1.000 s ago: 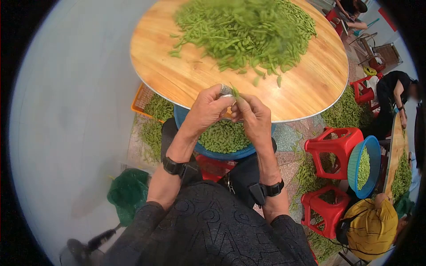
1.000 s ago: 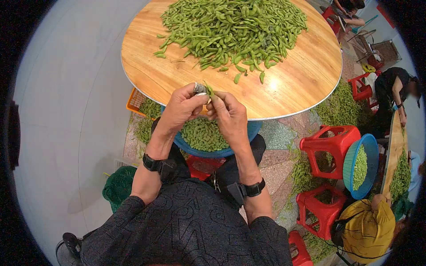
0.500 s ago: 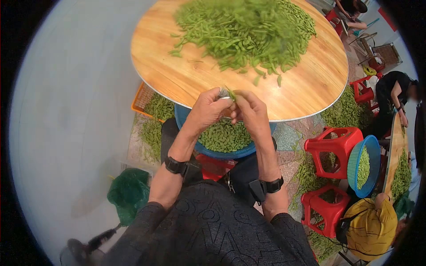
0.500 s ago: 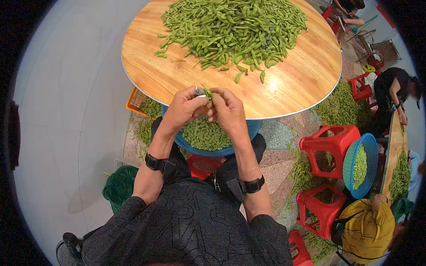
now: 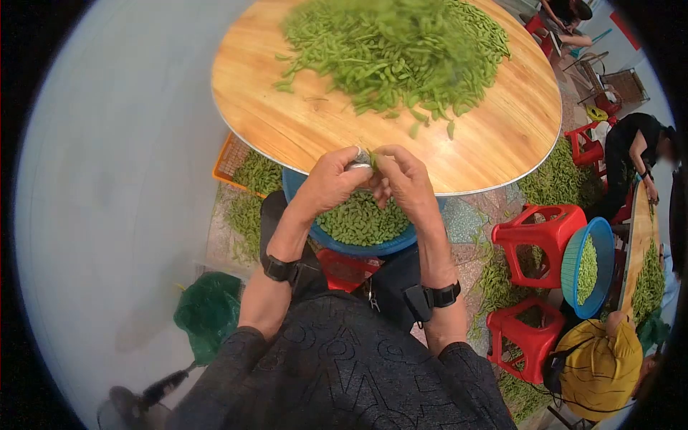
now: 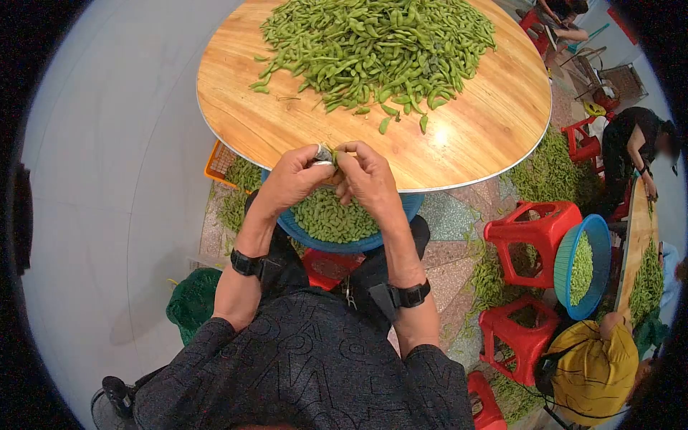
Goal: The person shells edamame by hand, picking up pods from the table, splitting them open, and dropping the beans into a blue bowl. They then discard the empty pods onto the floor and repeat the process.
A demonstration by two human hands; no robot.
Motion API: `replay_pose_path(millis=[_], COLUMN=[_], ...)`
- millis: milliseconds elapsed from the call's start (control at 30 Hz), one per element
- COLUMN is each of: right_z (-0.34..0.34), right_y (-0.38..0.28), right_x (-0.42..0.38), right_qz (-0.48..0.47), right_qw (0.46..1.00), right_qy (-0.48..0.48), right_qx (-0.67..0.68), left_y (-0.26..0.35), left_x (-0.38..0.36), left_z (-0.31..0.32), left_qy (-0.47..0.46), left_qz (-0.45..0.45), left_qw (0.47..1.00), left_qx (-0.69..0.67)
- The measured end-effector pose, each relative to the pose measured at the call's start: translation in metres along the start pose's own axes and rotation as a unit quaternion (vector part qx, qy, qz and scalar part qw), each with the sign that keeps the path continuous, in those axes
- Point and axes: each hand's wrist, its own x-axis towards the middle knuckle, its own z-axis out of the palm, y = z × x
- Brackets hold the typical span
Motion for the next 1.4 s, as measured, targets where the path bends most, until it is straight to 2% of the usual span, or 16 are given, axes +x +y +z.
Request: replay_pose_path(millis=[33, 100, 233, 433, 500, 733, 800, 933, 1000, 1033, 1100, 1133, 1167, 1200, 1300, 1400], right_z=[0.002, 0.005, 0.003, -0.002, 0.0, -0.002, -0.004, -0.008, -0.01, -0.006, 0.002, 0.002, 0.002, 0.002, 0.0, -0.001], right_y=[0.0, 0.0, -0.001, 0.0, -0.007, -0.003, -0.002, -0.006, -0.003, -0.002, -0.005, -0.005, -0.005, -0.005, 0.009, 0.003], right_x=[0.001, 0.004, 0.009, 0.019, 0.016, 0.02, 0.02, 0.014, 0.004, -0.004, -0.022, -0.029, -0.035, -0.038, -0.041, -0.038], right_qz=[0.0, -0.013, 0.001, 0.034, 0.051, 0.068, 0.06, 0.07, 0.043, 0.054, 0.035, 0.042, 0.007, -0.029, -0.08, -0.064], right_qw=[1.0, 0.998, 0.999, 0.999, 0.998, 0.996, 0.994, 0.995, 0.994, 0.994, 0.974, 0.973, 0.962, 0.948, 0.957, 0.946], right_qy=[0.001, 0.027, 0.021, -0.016, -0.025, -0.004, -0.004, -0.023, -0.056, -0.062, -0.095, -0.1, -0.102, -0.102, -0.079, -0.09], right_qx=[0.0, -0.054, -0.027, -0.026, -0.007, 0.058, 0.086, 0.074, -0.08, -0.078, -0.205, -0.203, -0.252, -0.3, -0.267, -0.306], left_y=[0.0, 0.002, 0.01, 0.011, 0.015, 0.023, 0.014, 0.013, 0.017, 0.019, 0.021, 0.021, 0.018, 0.012, -0.014, -0.064], left_x=[0.001, 0.001, 0.001, 0.002, 0.0, -0.002, -0.001, -0.008, -0.017, -0.025, -0.047, -0.056, -0.064, -0.073, -0.089, -0.099], left_z=[-0.002, -0.005, 0.0, -0.007, -0.006, -0.006, -0.012, -0.021, -0.036, -0.045, -0.066, -0.078, -0.093, -0.11, -0.164, -0.228], left_qy=[0.0, 0.027, 0.035, 0.042, 0.039, 0.013, 0.052, 0.082, 0.127, 0.137, 0.174, 0.201, 0.205, 0.254, 0.339, 0.398], left_qz=[0.0, 0.023, 0.059, 0.007, -0.03, -0.03, -0.067, -0.047, -0.057, -0.049, -0.048, -0.034, -0.039, -0.058, -0.086, -0.117], left_qw=[1.0, 0.973, 0.962, 0.982, 0.997, 0.999, 0.996, 0.994, 0.99, 0.989, 0.983, 0.978, 0.977, 0.964, 0.935, 0.908], left_qx=[0.0, 0.228, 0.265, 0.184, 0.063, -0.036, -0.014, -0.05, -0.012, 0.008, 0.02, 0.035, 0.033, 0.05, 0.062, 0.065])
